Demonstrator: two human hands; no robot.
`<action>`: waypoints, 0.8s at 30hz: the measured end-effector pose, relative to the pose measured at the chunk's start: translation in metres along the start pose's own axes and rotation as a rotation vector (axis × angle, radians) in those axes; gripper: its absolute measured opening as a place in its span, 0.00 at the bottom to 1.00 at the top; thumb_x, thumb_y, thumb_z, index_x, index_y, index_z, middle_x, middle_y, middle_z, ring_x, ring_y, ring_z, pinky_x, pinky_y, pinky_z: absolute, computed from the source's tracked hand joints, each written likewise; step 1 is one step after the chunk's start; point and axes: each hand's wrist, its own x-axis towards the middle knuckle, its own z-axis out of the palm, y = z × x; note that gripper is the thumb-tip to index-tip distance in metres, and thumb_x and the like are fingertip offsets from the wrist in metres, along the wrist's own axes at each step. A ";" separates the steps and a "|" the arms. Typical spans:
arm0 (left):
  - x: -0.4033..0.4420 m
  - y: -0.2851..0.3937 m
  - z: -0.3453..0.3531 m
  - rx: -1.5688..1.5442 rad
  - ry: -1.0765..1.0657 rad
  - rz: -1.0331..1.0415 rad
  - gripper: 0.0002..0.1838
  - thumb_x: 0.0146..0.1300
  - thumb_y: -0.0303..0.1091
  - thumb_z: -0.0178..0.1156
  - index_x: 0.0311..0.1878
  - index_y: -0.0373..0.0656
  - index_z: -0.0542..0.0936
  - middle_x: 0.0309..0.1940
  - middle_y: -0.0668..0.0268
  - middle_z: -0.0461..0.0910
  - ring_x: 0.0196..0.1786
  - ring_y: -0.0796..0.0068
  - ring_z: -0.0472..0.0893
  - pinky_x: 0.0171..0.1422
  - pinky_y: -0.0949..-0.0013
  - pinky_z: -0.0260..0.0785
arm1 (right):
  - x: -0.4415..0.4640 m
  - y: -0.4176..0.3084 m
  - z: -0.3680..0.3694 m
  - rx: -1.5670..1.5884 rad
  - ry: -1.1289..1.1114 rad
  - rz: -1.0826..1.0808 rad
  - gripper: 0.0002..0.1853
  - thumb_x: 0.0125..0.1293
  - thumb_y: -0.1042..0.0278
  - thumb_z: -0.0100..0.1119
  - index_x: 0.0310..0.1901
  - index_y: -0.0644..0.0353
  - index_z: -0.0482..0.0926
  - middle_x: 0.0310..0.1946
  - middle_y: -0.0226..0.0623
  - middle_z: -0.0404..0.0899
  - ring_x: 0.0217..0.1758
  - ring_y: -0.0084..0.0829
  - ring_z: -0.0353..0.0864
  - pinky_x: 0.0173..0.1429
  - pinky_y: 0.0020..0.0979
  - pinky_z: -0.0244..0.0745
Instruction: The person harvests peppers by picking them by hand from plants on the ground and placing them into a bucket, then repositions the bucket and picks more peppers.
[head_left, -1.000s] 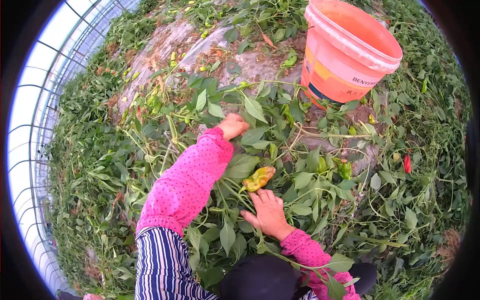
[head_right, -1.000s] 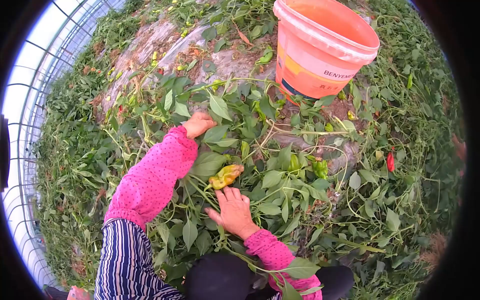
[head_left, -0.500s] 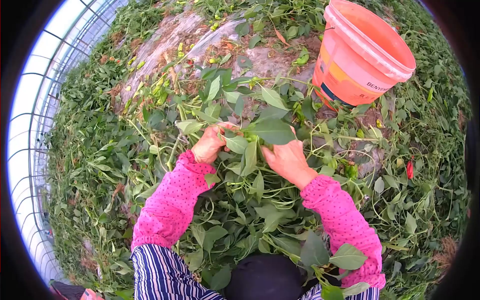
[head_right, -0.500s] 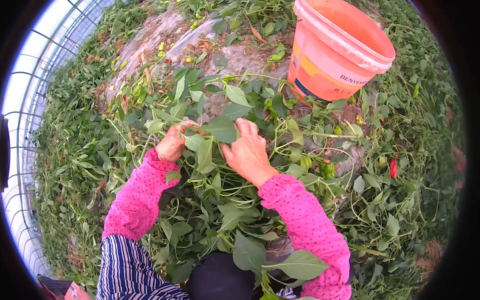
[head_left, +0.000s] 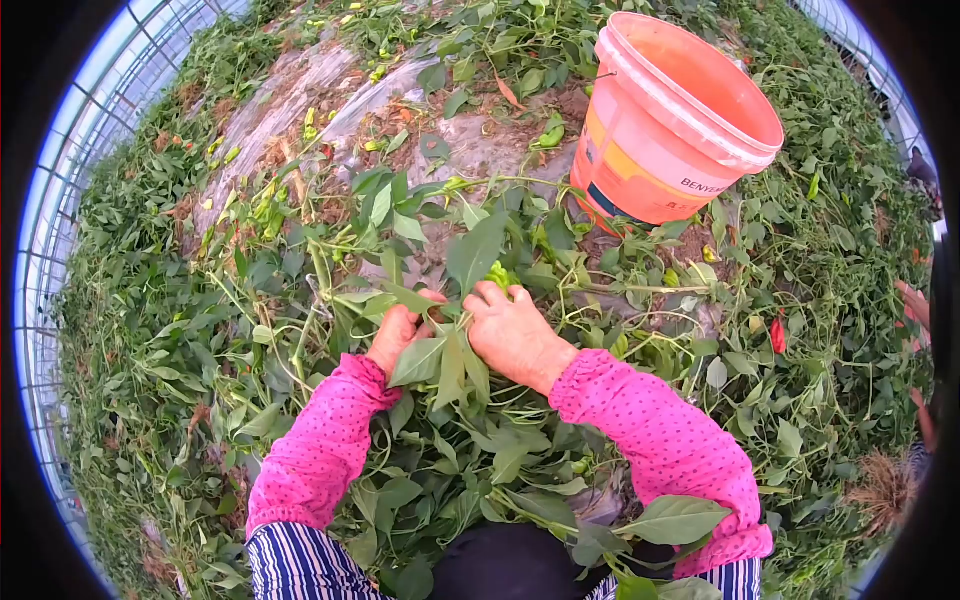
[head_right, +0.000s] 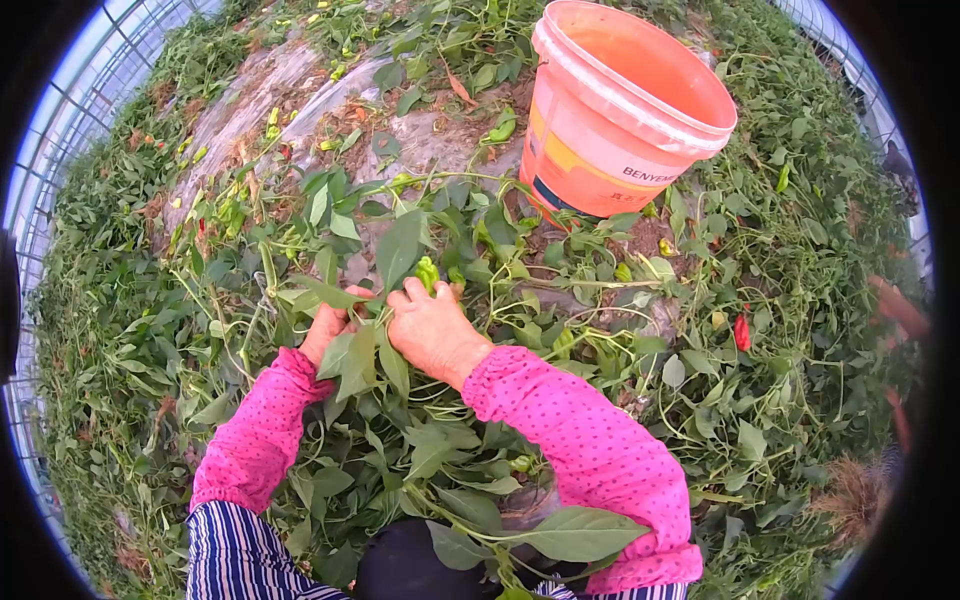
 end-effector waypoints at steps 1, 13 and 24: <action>0.004 -0.010 -0.004 -0.006 -0.005 0.006 0.20 0.54 0.14 0.50 0.51 0.41 0.71 0.38 0.71 0.73 0.43 0.80 0.72 0.50 0.74 0.65 | -0.011 -0.001 -0.009 -0.019 0.010 -0.030 0.12 0.53 0.69 0.54 0.40 0.59 0.77 0.48 0.35 0.72 0.60 0.37 0.66 0.55 0.47 0.66; -0.030 0.016 0.021 0.819 -0.072 0.124 0.12 0.54 0.30 0.55 0.43 0.42 0.74 0.28 0.57 0.76 0.33 0.51 0.75 0.39 0.57 0.64 | -0.038 0.276 -0.228 -0.158 1.045 0.324 0.29 0.58 0.61 0.59 0.62 0.53 0.64 0.62 0.44 0.63 0.66 0.42 0.61 0.68 0.52 0.51; -0.062 0.016 0.033 0.763 -0.134 0.209 0.20 0.43 0.25 0.58 0.45 0.44 0.72 0.30 0.62 0.72 0.32 0.57 0.74 0.36 0.57 0.59 | 0.007 0.151 0.020 0.305 -0.253 0.619 0.16 0.61 0.59 0.52 0.34 0.67 0.78 0.41 0.53 0.78 0.46 0.48 0.78 0.51 0.43 0.73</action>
